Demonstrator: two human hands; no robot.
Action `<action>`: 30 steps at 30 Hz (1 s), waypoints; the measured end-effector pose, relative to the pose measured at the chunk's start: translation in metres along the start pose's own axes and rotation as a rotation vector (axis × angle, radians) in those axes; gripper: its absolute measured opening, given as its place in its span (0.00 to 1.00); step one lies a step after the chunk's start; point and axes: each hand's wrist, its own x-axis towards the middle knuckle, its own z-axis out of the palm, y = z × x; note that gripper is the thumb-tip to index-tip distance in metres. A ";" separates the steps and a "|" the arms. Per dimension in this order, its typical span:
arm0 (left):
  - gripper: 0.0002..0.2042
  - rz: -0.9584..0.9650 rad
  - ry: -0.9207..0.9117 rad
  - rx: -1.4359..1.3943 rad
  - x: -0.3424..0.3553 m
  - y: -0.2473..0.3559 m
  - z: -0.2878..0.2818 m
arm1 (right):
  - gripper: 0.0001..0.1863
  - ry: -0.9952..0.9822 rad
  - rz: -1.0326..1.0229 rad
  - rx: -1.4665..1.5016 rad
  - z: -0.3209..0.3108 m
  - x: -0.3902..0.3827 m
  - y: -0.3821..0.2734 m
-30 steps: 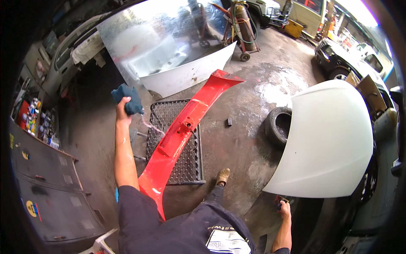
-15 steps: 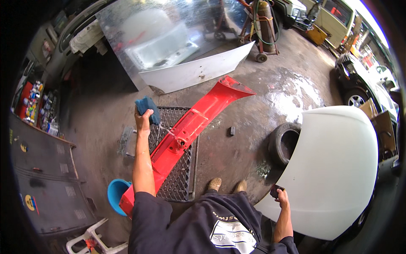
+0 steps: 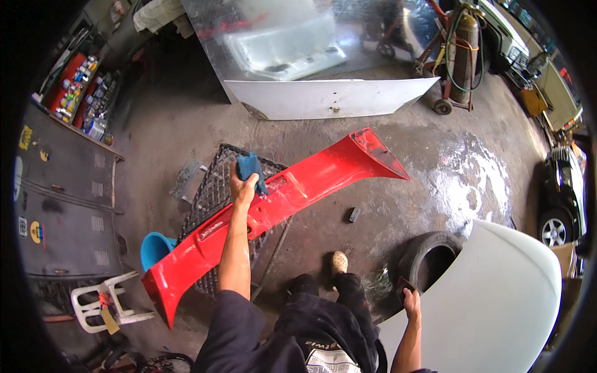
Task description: The person sands a red car bumper with a sanding block, moving it across the surface in repeated strokes. The person occasionally dips the sanding block into a blue bucket of water and continues sanding different sections of the bumper.
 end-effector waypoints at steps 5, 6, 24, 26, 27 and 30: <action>0.20 0.110 -0.085 0.306 -0.015 -0.005 0.023 | 0.16 -0.007 0.205 -0.037 0.025 0.072 -0.019; 0.21 0.032 -0.123 0.335 -0.016 -0.001 0.019 | 0.17 -0.080 0.201 -0.014 0.035 0.085 -0.024; 0.08 0.078 -0.581 0.945 -0.017 -0.002 -0.048 | 0.27 -0.526 -0.707 0.481 0.254 0.204 -0.093; 0.09 0.104 -0.615 0.897 -0.018 -0.009 -0.055 | 0.27 -0.508 -0.719 0.506 0.251 0.206 -0.091; 0.09 0.154 -0.545 0.946 -0.020 -0.013 -0.060 | 0.26 -0.483 -0.704 0.466 0.248 0.207 -0.090; 0.12 0.193 -0.414 0.956 -0.028 -0.015 -0.074 | 0.26 -0.463 -0.715 0.430 0.236 0.205 -0.085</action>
